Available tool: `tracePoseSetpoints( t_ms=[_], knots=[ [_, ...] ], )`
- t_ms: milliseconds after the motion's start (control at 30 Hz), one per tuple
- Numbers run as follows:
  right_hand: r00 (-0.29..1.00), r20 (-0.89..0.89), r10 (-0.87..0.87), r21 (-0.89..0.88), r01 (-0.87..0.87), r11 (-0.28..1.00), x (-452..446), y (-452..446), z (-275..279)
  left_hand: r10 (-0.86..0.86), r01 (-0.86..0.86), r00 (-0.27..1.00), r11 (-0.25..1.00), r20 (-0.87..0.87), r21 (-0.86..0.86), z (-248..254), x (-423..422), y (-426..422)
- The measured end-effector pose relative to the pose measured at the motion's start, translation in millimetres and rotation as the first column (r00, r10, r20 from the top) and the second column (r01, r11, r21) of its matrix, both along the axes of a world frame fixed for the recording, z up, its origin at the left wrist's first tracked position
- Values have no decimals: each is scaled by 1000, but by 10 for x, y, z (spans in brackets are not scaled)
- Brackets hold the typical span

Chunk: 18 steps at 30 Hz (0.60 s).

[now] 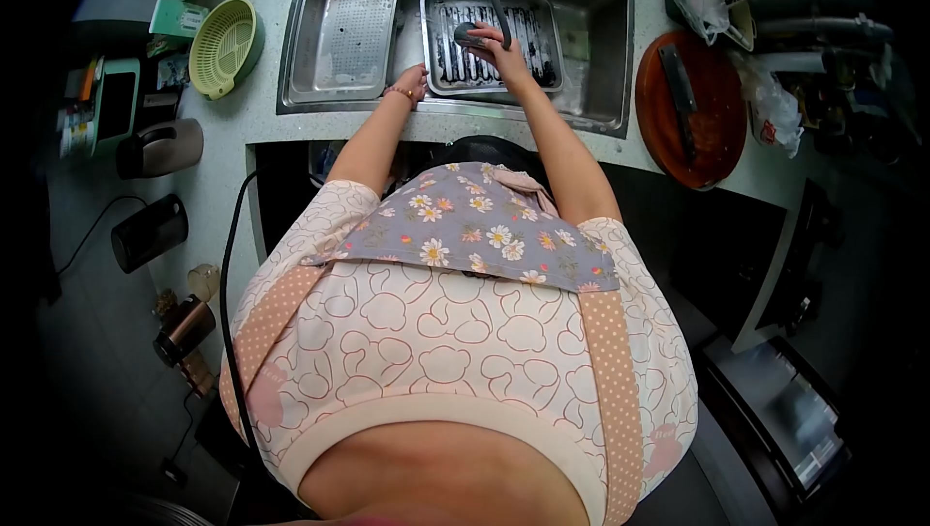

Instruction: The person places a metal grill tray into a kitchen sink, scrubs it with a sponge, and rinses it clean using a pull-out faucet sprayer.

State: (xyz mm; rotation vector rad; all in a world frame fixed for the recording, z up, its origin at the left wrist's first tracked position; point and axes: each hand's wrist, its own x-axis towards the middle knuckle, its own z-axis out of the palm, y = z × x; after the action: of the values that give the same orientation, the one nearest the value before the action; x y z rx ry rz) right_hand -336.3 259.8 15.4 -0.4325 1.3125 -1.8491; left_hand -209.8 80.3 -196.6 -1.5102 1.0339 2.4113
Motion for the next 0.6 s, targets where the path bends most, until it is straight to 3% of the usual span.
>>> tracePoseSetpoints(
  t_ms=[67,133,167,233,333,367,433,467,533,600],
  knots=[
    [990,-71,-118,42,121,992,-57,58,74,-5,6,1000,999,-21,36,-144,-16,-41],
    [909,-333,-249,197,325,925,-211,110,2,9,-6,998,999,-57,44,-470,-26,-110],
    [786,-556,-268,223,452,864,-292,162,-69,17,-14,997,999,-75,48,-558,-27,-131],
    [414,-890,-191,165,683,711,-407,241,-209,47,-44,998,997,-34,63,-193,-9,-60],
    [502,-829,-247,151,627,764,-405,215,-162,85,-85,996,996,15,8,301,-29,90],
    [641,-721,-263,156,520,840,-404,177,-193,96,-95,995,995,27,-24,406,-36,115],
    [911,-337,-237,121,292,949,-251,110,-72,77,-76,997,996,22,-42,374,-40,114],
    [978,-119,-174,60,182,982,-169,76,10,69,-68,997,996,19,-52,343,-38,113],
    [999,-44,5,2,-5,1000,-94,38,10,44,-45,999,998,14,39,99,-4,10],
    [999,-45,16,19,-15,1000,-27,29,-1,40,-40,999,995,8,94,-31,6,-34]
  ],
)
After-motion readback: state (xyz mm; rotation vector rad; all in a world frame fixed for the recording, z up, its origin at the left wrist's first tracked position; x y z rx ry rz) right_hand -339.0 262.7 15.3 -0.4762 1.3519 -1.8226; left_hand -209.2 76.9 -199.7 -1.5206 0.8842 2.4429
